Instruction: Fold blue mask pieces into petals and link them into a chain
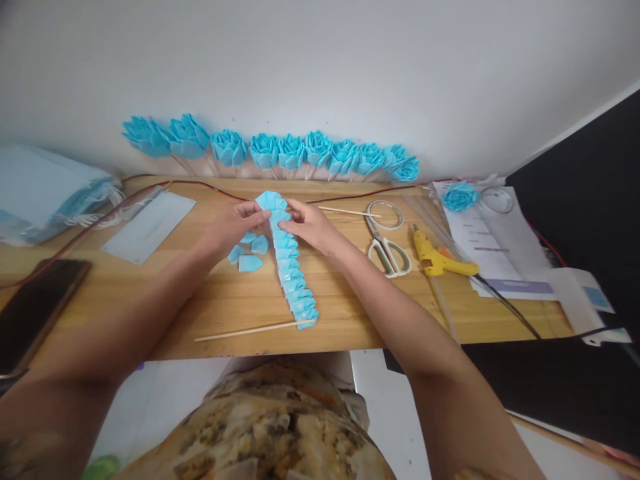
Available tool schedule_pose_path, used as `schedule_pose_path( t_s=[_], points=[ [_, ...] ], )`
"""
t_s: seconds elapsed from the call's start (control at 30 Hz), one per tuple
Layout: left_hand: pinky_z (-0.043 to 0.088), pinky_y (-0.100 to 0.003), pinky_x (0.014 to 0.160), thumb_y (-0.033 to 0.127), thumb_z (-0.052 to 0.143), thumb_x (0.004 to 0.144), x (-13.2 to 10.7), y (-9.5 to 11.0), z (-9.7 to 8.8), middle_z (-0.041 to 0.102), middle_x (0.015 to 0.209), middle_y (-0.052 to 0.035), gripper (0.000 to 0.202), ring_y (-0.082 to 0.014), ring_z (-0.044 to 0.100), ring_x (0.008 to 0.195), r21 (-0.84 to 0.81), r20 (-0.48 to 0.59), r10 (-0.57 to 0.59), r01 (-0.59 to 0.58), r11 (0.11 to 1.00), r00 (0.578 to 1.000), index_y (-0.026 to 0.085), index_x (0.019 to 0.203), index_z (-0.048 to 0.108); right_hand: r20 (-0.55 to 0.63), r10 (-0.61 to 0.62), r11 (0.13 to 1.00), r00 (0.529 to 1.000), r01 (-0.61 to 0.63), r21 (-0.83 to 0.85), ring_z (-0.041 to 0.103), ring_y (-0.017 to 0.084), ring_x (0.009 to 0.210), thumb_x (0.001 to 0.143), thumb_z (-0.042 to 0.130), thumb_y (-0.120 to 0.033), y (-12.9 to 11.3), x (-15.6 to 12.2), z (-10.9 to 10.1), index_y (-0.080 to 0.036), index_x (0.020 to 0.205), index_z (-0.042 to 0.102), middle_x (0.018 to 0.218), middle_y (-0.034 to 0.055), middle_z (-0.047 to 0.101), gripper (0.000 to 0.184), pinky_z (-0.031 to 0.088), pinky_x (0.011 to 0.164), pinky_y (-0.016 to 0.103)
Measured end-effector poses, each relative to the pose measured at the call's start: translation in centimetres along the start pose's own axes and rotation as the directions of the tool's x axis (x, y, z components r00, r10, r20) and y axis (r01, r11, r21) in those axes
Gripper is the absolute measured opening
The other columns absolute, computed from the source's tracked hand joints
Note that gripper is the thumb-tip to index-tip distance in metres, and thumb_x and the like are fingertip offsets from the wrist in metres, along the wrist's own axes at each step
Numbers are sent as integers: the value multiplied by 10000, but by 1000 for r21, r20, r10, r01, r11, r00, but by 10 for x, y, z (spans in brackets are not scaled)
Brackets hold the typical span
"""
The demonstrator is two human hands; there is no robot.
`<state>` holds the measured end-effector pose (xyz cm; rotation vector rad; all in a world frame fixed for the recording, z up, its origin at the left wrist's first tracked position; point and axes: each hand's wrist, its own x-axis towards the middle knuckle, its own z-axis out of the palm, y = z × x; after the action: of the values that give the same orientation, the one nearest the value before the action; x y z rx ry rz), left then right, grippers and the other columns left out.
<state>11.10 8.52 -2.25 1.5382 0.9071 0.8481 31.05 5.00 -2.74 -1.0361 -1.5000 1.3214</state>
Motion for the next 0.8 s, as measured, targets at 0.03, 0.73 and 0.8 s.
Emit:
schedule_pose_path(
  t_s=[0.03,0.73,0.8],
  points=[
    [400,-244,574,583,727,758,0,1,0,588,613,5,442,-104,499,579,2,2,17,-18,1000,1000,172,643,612,-31,-12,1000,999,12,10,682,198,940,731,771,-372,1,1,3,-202,1245,637,1087,44,749,558,559,780,311],
    [436,-257,612,458,693,749,-1,-1,0,634,671,-10,315,-130,555,634,105,71,36,-44,993,997,154,681,651,-97,40,984,994,-22,174,673,175,953,812,736,-442,1,-10,-1,-238,1144,734,1064,25,763,390,514,903,329],
    [432,-254,608,453,697,761,-3,1,1,644,681,-14,312,-131,560,641,108,87,56,-65,992,995,151,691,667,-145,37,983,989,-11,182,670,171,964,815,734,-461,0,-10,-1,-242,1125,743,1070,24,762,379,518,894,321]
  ],
)
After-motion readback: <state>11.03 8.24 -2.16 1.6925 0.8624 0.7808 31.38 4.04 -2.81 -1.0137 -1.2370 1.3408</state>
